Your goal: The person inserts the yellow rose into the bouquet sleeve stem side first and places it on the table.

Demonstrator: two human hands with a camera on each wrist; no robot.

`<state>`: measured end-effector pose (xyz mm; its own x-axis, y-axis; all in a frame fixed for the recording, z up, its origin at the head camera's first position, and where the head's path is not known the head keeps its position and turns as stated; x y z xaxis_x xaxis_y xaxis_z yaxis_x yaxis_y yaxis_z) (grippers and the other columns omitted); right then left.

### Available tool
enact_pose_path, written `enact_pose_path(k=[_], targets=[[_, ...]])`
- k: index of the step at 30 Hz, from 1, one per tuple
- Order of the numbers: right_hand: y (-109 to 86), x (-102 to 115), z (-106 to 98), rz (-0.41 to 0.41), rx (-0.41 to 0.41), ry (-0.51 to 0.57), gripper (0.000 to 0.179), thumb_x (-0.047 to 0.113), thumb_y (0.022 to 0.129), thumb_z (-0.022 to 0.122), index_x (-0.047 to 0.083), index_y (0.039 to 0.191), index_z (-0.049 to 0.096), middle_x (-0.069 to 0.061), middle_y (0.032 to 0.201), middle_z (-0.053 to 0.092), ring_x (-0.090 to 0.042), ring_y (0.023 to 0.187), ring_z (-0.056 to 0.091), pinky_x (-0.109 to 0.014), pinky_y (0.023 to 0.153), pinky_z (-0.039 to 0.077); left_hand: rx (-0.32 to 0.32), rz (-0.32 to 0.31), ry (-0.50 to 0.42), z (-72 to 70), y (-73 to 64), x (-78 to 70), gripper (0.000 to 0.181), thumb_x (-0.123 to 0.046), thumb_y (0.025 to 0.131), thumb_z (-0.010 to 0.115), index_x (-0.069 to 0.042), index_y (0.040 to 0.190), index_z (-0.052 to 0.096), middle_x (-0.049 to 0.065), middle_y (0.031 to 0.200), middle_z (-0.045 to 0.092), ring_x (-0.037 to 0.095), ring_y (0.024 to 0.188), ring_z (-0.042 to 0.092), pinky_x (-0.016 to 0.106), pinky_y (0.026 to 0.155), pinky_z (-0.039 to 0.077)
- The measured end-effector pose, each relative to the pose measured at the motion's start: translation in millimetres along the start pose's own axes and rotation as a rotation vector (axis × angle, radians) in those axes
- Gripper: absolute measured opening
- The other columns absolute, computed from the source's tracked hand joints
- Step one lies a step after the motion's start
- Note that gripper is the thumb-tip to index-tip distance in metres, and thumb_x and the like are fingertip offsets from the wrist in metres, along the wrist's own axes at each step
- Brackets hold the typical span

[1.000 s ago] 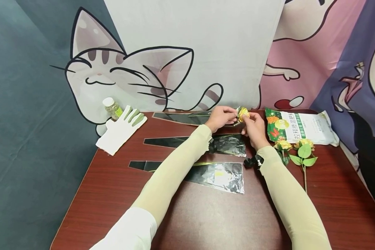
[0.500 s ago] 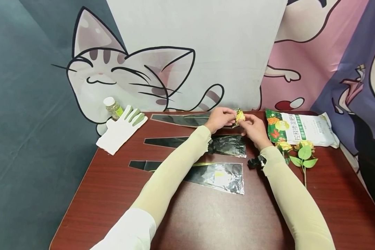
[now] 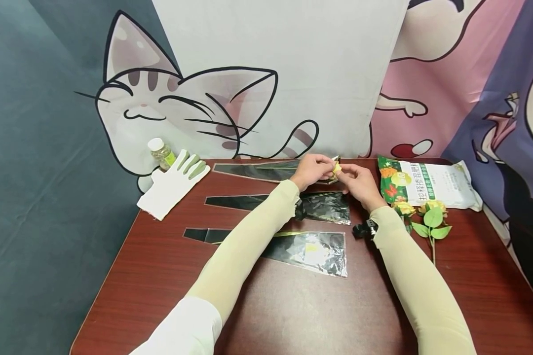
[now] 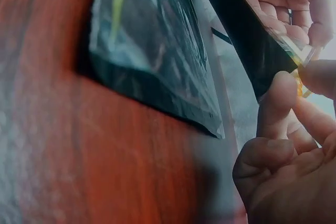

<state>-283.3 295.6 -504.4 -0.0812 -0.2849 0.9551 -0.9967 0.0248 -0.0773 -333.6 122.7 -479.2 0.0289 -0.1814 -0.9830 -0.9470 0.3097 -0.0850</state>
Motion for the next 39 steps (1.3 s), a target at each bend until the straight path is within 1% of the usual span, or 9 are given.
enact_pose_path(k=[5, 9, 13, 20, 24, 26, 31, 35, 39], targets=[[1.7, 0.5, 3.1, -0.023, 0.022, -0.007, 0.051, 0.034, 0.106, 0.067, 0.004, 0.147, 0.061, 0.025, 0.091, 0.073, -0.008, 0.052, 0.058, -0.025, 0.046, 0.051, 0.024, 0.023, -0.042, -0.2, -1.7, 2.0, 0.012, -0.010, 0.099, 0.074, -0.003, 0.105, 0.082, 0.007, 0.088, 0.080, 0.008, 0.069, 0.074, 0.021, 0.067, 0.065], [5.8, -1.0, 4.3, -0.009, 0.050, 0.005, 0.051, 0.028, 0.108, 0.063, 0.001, 0.150, 0.056, 0.024, 0.089, 0.072, -0.008, 0.052, 0.057, -0.026, 0.047, 0.052, 0.053, 0.023, -0.057, 1.0, -3.2, 2.7, 0.012, -0.010, 0.099, 0.074, -0.003, 0.105, 0.082, 0.007, 0.090, 0.080, 0.008, 0.070, 0.073, 0.022, 0.069, 0.066], [8.4, -2.1, 5.5, -0.002, 0.067, -0.020, 0.049, 0.024, 0.110, 0.058, -0.002, 0.151, 0.053, 0.019, 0.082, 0.067, -0.007, 0.051, 0.054, -0.024, 0.046, 0.049, 0.062, 0.015, -0.062, 3.1, -4.5, 3.0, 0.013, -0.011, 0.100, 0.074, -0.003, 0.106, 0.082, 0.006, 0.091, 0.080, 0.008, 0.070, 0.074, 0.022, 0.069, 0.066], [8.2, 0.3, 8.7, 0.006, 0.121, 0.008, 0.033, 0.021, 0.110, 0.055, 0.008, 0.140, 0.062, 0.013, 0.066, 0.057, -0.003, 0.047, 0.039, -0.020, 0.042, 0.035, 0.064, 0.004, -0.080, 3.1, -4.8, 3.5, 0.012, -0.011, 0.099, 0.075, -0.004, 0.105, 0.082, 0.006, 0.090, 0.080, 0.008, 0.072, 0.075, 0.022, 0.070, 0.066], [7.6, 1.8, 8.9, 0.011, 0.160, -0.012, 0.034, 0.022, 0.111, 0.053, 0.009, 0.141, 0.061, 0.011, 0.057, 0.046, -0.004, 0.045, 0.035, -0.021, 0.041, 0.032, 0.070, 0.004, -0.087, 1.7, -4.3, 5.0, 0.012, -0.011, 0.100, 0.074, -0.005, 0.106, 0.082, 0.005, 0.090, 0.080, 0.008, 0.072, 0.075, 0.022, 0.071, 0.066], [7.4, 2.6, 9.0, 0.013, 0.159, -0.012, 0.036, 0.023, 0.111, 0.054, 0.007, 0.143, 0.060, 0.011, 0.058, 0.047, -0.004, 0.045, 0.035, -0.021, 0.041, 0.032, 0.068, 0.006, -0.091, 1.0, -4.0, 5.7, 0.012, -0.011, 0.100, 0.074, -0.005, 0.105, 0.082, 0.005, 0.089, 0.080, 0.008, 0.071, 0.075, 0.022, 0.071, 0.066], [5.7, 4.9, 5.6, 0.014, 0.120, 0.017, 0.045, 0.028, 0.111, 0.056, 0.001, 0.148, 0.057, 0.011, 0.074, 0.062, -0.006, 0.049, 0.043, -0.022, 0.044, 0.037, 0.041, 0.009, -0.105, 1.1, -2.3, 6.2, 0.011, -0.010, 0.099, 0.075, -0.003, 0.105, 0.082, 0.006, 0.087, 0.080, 0.004, 0.068, 0.072, 0.022, 0.070, 0.066], [2.9, 5.6, 0.9, 0.014, 0.078, -0.023, 0.047, 0.034, 0.110, 0.059, 0.005, 0.147, 0.060, 0.013, 0.081, 0.068, -0.007, 0.055, 0.054, -0.026, 0.049, 0.047, 0.027, 0.016, -0.103, 1.5, -0.8, 4.6, 0.012, -0.009, 0.098, 0.075, -0.003, 0.105, 0.082, 0.007, 0.087, 0.080, 0.005, 0.067, 0.072, 0.022, 0.070, 0.066], [2.4, 4.0, -1.8, 0.039, 0.066, -0.009, 0.039, 0.036, 0.110, 0.059, 0.012, 0.139, 0.065, 0.012, 0.076, 0.067, -0.008, 0.058, 0.058, -0.028, 0.052, 0.050, 0.022, 0.015, -0.084, 3.6, -2.1, 2.5, 0.014, -0.010, 0.099, 0.075, -0.003, 0.108, 0.082, 0.009, 0.088, 0.081, 0.008, 0.069, 0.074, 0.024, 0.072, 0.067]])
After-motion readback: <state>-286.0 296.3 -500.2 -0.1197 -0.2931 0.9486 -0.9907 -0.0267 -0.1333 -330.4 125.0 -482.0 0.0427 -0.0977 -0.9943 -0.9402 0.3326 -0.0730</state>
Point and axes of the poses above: each hand's wrist, its own y-axis towards the middle knuckle, its own z-axis out of the palm, x = y × z, the point moved 2 cm from there along y, towards the middle knuckle
